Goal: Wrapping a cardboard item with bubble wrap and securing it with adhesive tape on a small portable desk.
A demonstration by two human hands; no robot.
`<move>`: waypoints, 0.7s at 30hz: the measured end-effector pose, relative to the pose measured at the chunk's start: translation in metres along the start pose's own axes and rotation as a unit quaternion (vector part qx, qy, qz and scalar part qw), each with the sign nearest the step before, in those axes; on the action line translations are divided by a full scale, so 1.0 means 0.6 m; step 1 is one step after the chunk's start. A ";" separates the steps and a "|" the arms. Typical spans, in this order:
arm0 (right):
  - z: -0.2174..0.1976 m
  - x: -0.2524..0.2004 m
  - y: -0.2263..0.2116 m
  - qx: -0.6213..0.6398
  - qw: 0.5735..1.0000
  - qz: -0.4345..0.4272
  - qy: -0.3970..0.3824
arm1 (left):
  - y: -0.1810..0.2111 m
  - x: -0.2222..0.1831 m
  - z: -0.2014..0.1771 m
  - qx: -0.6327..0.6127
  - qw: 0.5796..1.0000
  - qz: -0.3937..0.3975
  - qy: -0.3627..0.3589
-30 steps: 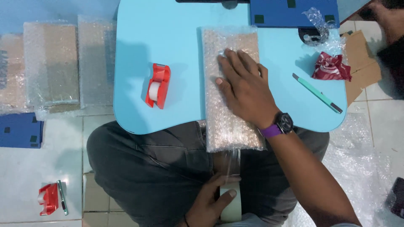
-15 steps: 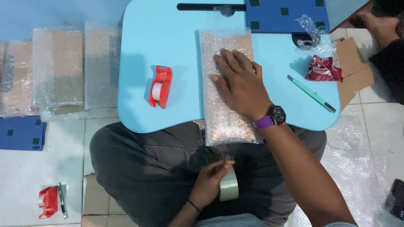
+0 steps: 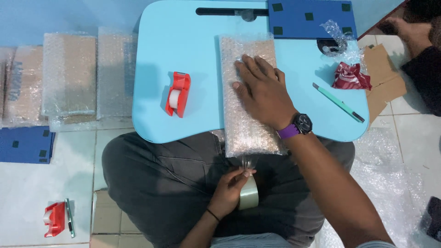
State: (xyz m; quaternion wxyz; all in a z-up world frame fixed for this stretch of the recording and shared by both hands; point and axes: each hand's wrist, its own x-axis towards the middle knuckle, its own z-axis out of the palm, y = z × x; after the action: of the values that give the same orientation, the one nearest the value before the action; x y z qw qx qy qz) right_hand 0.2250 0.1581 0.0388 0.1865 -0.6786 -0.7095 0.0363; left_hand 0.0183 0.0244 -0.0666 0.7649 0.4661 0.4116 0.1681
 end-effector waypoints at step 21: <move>-0.037 0.019 -0.010 0.035 0.998 0.014 -0.052 | -0.039 -0.019 -0.002 0.074 0.980 0.184 0.031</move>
State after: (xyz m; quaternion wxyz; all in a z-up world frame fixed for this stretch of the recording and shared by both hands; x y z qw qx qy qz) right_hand 0.2261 0.1643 0.0636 0.1719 -0.6789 -0.7069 0.0990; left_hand 0.0074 0.0060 -0.0815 0.6712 0.5838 0.3533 0.2896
